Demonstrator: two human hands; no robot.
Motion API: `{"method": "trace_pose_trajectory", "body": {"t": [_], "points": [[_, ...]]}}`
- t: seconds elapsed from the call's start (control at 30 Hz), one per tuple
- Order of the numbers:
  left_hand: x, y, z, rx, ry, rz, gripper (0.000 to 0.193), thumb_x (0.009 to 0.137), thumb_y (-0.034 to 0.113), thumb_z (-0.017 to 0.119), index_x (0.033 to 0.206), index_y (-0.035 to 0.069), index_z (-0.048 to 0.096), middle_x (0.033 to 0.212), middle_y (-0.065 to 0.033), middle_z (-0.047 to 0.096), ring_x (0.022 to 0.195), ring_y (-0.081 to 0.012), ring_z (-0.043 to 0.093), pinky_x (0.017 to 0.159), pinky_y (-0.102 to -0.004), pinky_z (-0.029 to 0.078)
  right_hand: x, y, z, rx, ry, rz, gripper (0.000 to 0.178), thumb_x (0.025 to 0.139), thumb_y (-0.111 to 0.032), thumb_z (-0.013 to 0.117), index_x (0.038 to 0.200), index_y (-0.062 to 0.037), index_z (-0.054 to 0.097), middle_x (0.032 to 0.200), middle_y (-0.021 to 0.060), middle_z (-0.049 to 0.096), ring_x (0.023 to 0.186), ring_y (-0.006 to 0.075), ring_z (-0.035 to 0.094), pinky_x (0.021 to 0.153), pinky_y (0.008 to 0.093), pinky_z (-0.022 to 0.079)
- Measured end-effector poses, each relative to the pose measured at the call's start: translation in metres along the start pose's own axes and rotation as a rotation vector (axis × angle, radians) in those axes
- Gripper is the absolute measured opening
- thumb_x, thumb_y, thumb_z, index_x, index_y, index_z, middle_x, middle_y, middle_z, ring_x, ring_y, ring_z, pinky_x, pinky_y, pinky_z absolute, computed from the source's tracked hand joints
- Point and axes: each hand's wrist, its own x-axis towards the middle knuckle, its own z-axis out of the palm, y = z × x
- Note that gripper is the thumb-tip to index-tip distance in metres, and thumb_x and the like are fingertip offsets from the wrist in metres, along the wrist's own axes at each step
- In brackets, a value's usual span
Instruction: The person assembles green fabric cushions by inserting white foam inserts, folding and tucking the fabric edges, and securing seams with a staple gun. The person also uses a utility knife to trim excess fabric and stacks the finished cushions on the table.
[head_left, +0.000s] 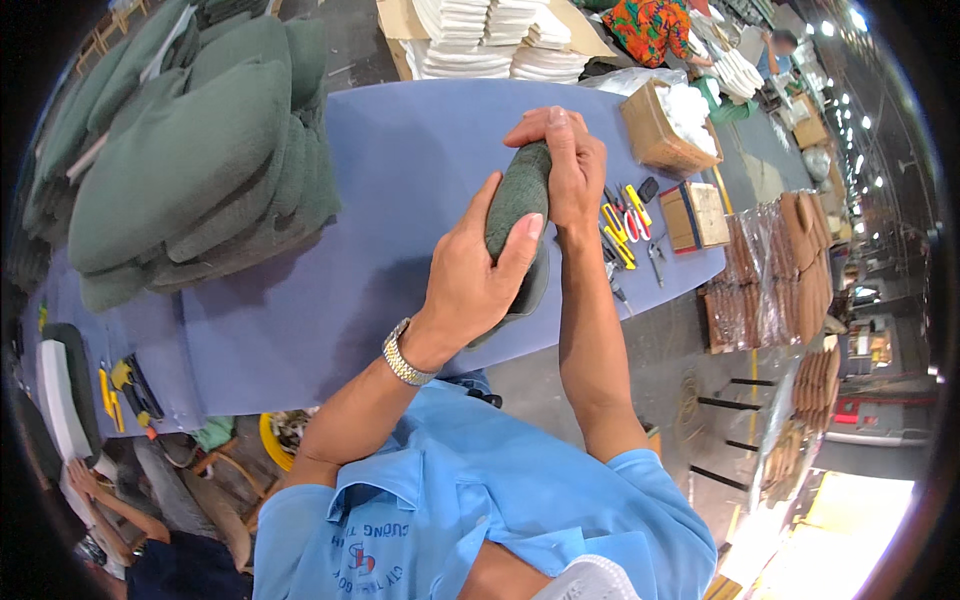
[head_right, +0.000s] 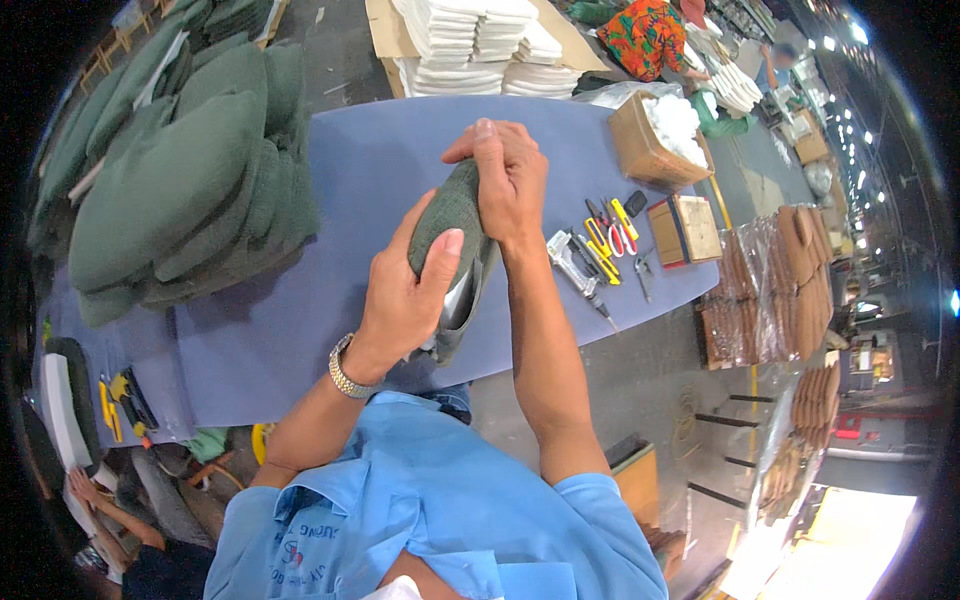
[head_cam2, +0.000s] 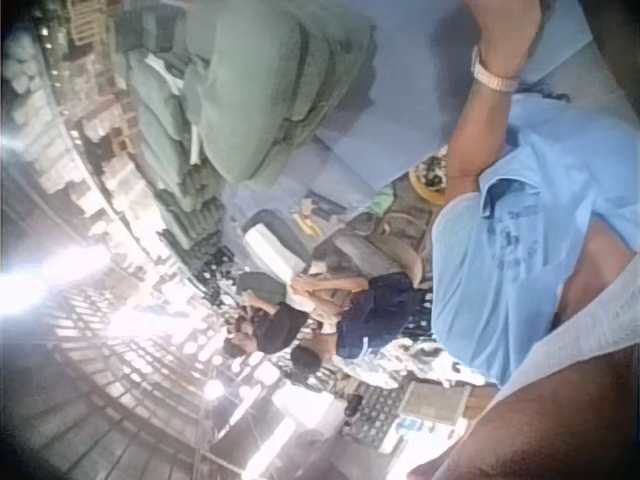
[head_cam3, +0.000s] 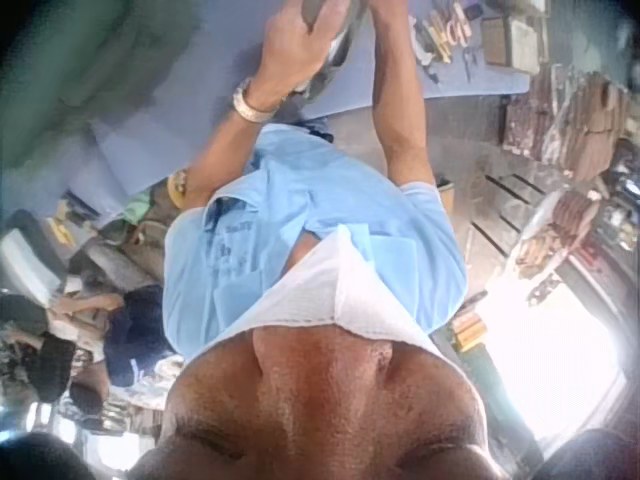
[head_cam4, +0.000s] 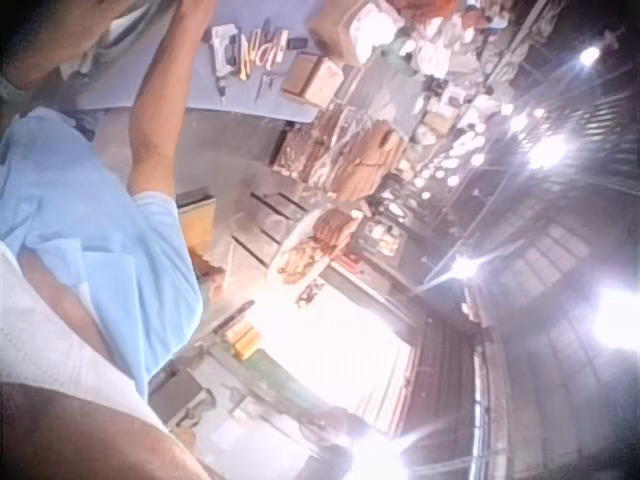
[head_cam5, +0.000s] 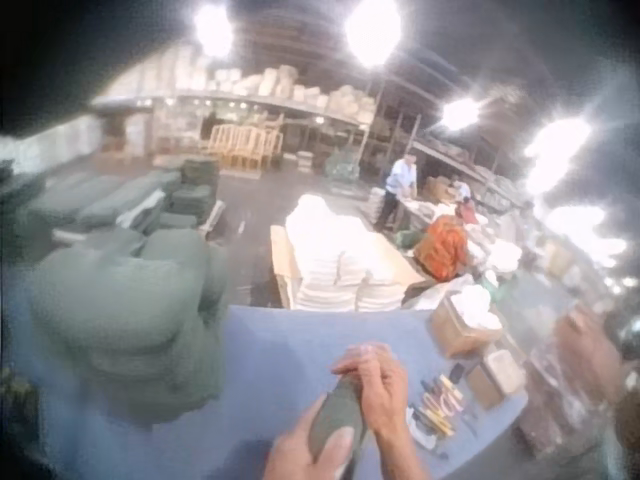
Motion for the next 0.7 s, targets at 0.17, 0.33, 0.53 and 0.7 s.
{"method": "trace_pose_trajectory", "body": {"t": [0.17, 0.33, 0.53, 0.7], "points": [[0.022, -0.011, 0.010, 0.180, 0.106, 0.174, 0.054, 0.101, 0.026, 0.063, 0.140, -0.009, 0.049, 0.098, -0.0293, 0.070, 0.086, -0.0413, 0.073, 0.077, -0.0433, 0.057, 0.015, 0.027, 0.007, 0.190, 0.026, 0.026, 0.052, 0.107, -0.024, 0.041, 0.076, 0.0014, 0.074, 0.083, 0.0128, 0.072, 0.092, 0.0270, 0.064, 0.094, 0.0407, 0.048], [0.037, -0.008, 0.022, 0.316, 0.002, 0.090, 0.056, 0.101, 0.026, 0.062, 0.142, -0.008, 0.047, 0.107, -0.0311, 0.069, 0.096, -0.0460, 0.071, 0.082, -0.0450, 0.057, 0.014, 0.053, -0.005, 0.128, 0.065, 0.073, 0.052, 0.108, -0.026, 0.040, 0.080, 0.0005, 0.075, 0.083, 0.0131, 0.072, 0.091, 0.0246, 0.066, 0.092, 0.0387, 0.049], [0.053, -0.032, 0.023, 0.239, 0.112, 0.294, 0.067, 0.099, 0.025, 0.065, 0.151, -0.006, 0.037, 0.130, -0.0316, 0.063, 0.117, -0.0408, 0.066, 0.096, -0.0430, 0.053, 0.041, 0.075, 0.015, 0.266, 0.054, 0.168, 0.052, 0.106, -0.031, 0.046, 0.075, 0.0004, 0.073, 0.083, 0.0100, 0.071, 0.085, 0.0197, 0.063, 0.084, 0.0347, 0.048], [-0.006, -0.099, -0.009, 0.140, -0.208, -0.189, 0.058, 0.100, 0.021, 0.060, 0.144, -0.013, 0.042, 0.129, -0.0332, 0.061, 0.119, -0.0448, 0.062, 0.099, -0.0453, 0.047, 0.053, 0.077, 0.027, 0.243, 0.041, 0.196, 0.051, 0.107, -0.029, 0.044, 0.075, 0.0004, 0.072, 0.078, 0.0091, 0.069, 0.082, 0.0204, 0.062, 0.081, 0.0350, 0.048]]}}
